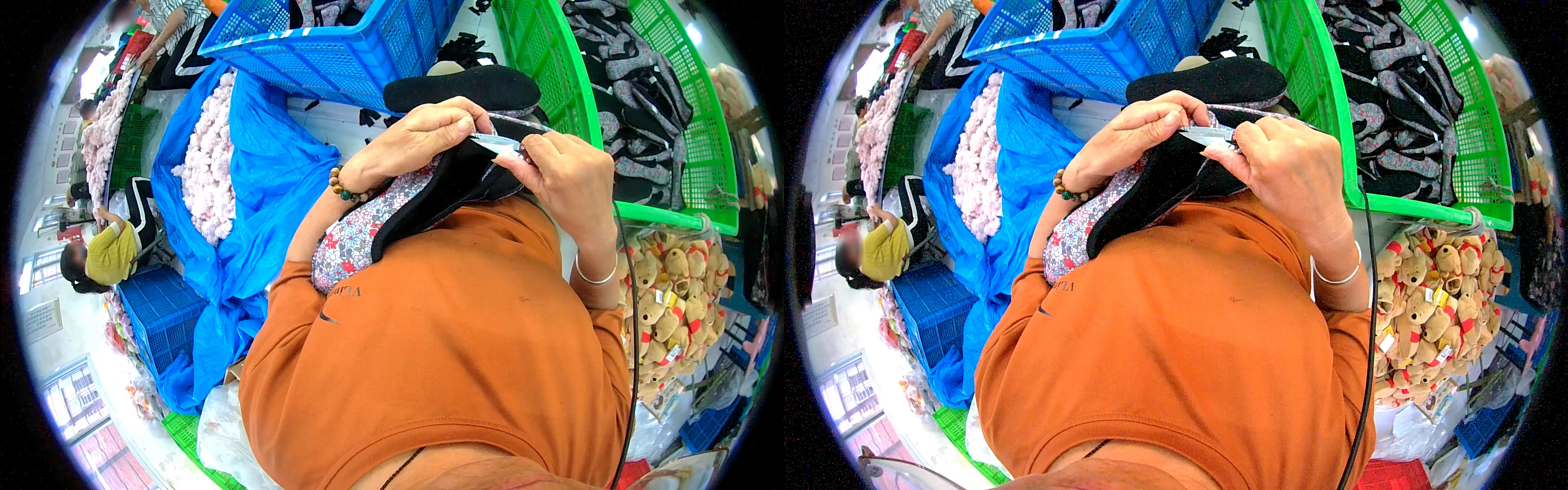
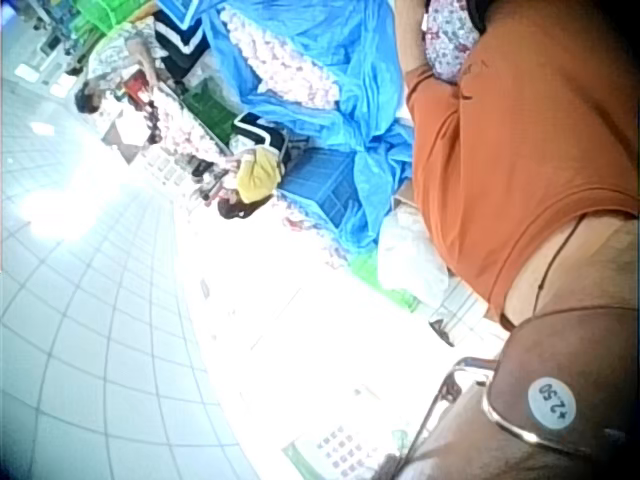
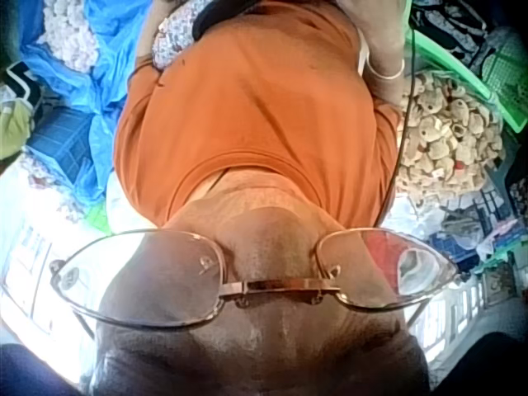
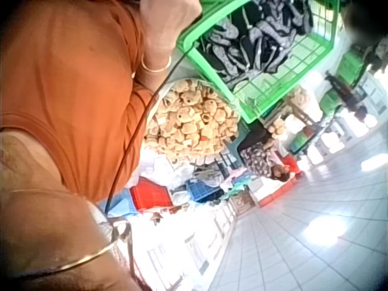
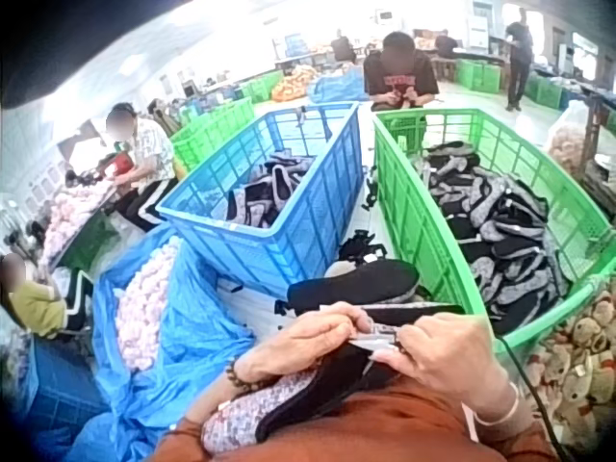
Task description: The person uses a pair of scissors to trim excess fabric and threads from the edges of a floral-patterned slipper. They rotate the slipper to access different sides and carefully cut along the seams to remove loose material.
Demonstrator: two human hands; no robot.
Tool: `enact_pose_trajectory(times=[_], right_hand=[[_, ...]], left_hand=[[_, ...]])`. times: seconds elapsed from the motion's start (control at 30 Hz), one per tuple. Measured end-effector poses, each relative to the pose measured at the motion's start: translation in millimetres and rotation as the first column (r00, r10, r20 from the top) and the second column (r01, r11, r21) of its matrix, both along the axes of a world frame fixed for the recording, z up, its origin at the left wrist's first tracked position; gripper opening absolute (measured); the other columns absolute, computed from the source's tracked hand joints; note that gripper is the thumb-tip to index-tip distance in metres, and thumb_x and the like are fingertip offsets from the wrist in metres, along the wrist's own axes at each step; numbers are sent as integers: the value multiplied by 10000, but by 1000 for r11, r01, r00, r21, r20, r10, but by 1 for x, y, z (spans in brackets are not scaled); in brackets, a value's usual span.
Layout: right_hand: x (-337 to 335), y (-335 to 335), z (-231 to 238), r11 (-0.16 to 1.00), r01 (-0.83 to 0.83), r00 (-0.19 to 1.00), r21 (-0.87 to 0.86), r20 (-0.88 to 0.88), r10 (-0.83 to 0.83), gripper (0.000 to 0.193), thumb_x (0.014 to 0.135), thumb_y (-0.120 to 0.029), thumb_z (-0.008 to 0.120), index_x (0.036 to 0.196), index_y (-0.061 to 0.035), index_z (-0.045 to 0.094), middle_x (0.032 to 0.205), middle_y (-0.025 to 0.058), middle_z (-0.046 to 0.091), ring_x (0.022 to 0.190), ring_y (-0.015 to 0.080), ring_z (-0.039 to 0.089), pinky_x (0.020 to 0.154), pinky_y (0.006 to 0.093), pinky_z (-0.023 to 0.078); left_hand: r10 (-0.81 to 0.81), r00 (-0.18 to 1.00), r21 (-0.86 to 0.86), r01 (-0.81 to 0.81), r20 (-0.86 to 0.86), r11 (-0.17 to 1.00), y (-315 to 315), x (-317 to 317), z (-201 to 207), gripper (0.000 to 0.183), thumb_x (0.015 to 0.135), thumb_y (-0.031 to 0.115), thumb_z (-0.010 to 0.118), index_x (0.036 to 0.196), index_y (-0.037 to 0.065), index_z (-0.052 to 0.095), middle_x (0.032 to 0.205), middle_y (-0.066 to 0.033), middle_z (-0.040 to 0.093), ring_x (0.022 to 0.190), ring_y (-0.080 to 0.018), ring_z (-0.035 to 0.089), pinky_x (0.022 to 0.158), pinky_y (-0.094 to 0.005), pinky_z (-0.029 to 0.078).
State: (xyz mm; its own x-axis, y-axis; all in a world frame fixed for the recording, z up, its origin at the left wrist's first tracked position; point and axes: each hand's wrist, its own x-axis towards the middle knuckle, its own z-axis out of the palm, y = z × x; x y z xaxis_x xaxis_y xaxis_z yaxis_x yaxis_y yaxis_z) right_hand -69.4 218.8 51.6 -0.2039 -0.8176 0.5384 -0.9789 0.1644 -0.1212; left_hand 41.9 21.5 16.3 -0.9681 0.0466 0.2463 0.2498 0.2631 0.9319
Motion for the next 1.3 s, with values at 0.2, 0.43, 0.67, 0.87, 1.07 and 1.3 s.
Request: enact_pose_trajectory(times=[0.2,0.43,0.67,0.87,1.07,1.3], right_hand=[[2,0,-1,1000,14,1000,5,7,-14,314,762,-386,684,658,-113,571,591,29,540,543,202,568,468,310,431],[1,0,-1,963,250,944,-104,247,-219,322,813,-329,682,693,-52,570,605,83,560,505,232,548,450,306,412],[2,-19,-21,989,-129,572,-77,809,138,307,745,-218,765,820,14,580,631,44,535,563,85,465,523,235,408],[-6,-34,-44,991,-132,408,-35,909,87,216,769,-175,700,798,24,619,607,13,530,559,74,462,506,239,380],[-10,-38,-61,997,-59,425,-55,902,75,204,767,-172,685,779,21,621,595,20,537,552,75,471,505,244,382],[-10,-45,-69,999,-28,465,-19,885,30,197,764,-166,677,759,20,613,595,28,547,542,77,477,499,248,388]], left_hand=[[-10,999,19,9,35,1000,1,0,2,382,996,293,410,1005,-47,585,1009,-71,564,921,-174,518,828,-283,408],[-30,998,49,27,52,998,1,0,3,380,995,283,416,1008,-57,585,1037,-71,557,943,-167,517,850,-276,406],[-98,991,185,79,96,980,-4,-2,-8,341,969,283,471,1057,-23,594,1156,-79,542,1080,-158,498,959,-273,364],[-175,901,655,-145,398,741,-14,-1,-35,297,949,224,519,1071,-26,621,1100,-60,565,1037,-132,513,915,-256,393],[-221,923,363,99,313,926,-33,11,-24,266,812,217,662,939,-14,623,1295,-98,427,1107,-143,472,970,-304,386],[-36,957,-197,96,288,976,-40,35,-7,281,772,171,681,984,19,576,1184,-84,478,1038,-143,506,922,-289,437]])
